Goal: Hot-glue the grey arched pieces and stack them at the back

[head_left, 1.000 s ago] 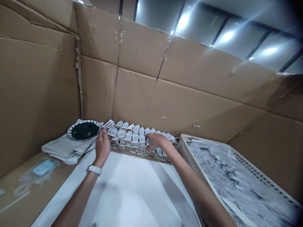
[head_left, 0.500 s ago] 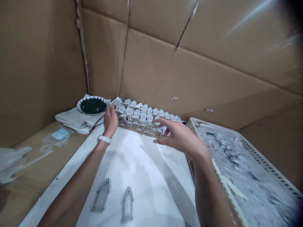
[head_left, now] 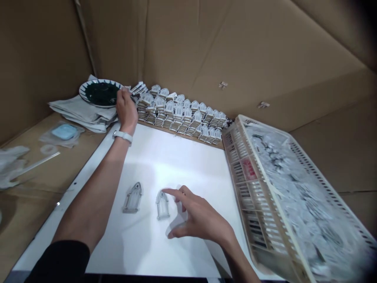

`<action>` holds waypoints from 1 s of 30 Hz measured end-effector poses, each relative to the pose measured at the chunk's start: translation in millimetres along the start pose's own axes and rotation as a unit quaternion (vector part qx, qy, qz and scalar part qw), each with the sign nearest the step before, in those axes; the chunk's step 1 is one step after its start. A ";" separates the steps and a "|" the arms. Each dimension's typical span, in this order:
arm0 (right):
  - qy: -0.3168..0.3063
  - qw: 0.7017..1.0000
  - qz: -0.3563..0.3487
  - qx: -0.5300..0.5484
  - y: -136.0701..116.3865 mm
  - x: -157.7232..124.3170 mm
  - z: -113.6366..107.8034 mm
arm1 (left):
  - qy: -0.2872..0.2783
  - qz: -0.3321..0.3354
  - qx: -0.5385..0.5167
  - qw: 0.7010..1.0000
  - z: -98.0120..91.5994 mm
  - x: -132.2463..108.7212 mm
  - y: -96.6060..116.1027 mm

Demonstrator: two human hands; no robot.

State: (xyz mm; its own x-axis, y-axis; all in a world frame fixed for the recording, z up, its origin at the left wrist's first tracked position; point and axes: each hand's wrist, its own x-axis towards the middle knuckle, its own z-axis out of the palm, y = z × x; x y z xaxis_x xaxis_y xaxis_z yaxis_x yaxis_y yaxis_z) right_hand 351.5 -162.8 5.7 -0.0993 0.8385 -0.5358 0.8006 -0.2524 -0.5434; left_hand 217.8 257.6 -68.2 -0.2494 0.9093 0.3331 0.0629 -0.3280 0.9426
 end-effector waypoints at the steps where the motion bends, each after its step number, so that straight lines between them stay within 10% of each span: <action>1: 0.004 1.000 -0.003 -0.002 -4.1 2.0 2.0 | -0.001 0.001 0.003 1.000 -0.5 0.8 -0.8; 16: 0.076 0.988 -0.133 -0.022 -48.5 46.9 6.6 | -0.004 0.051 0.032 0.998 3.3 11.7 -21.9; 30: 0.092 0.991 -0.101 0.004 -68.9 71.1 26.1 | -0.024 0.037 0.014 0.999 7.0 -3.6 -12.8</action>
State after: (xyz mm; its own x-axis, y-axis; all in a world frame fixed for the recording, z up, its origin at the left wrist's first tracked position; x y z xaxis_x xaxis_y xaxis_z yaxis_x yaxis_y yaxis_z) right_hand 273.9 -98.4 -11.8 -0.1472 0.9461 -0.2885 0.7703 -0.0733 -0.6334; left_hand 224.6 260.3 -81.3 -0.1966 0.8941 0.4025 0.1060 -0.3887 0.9152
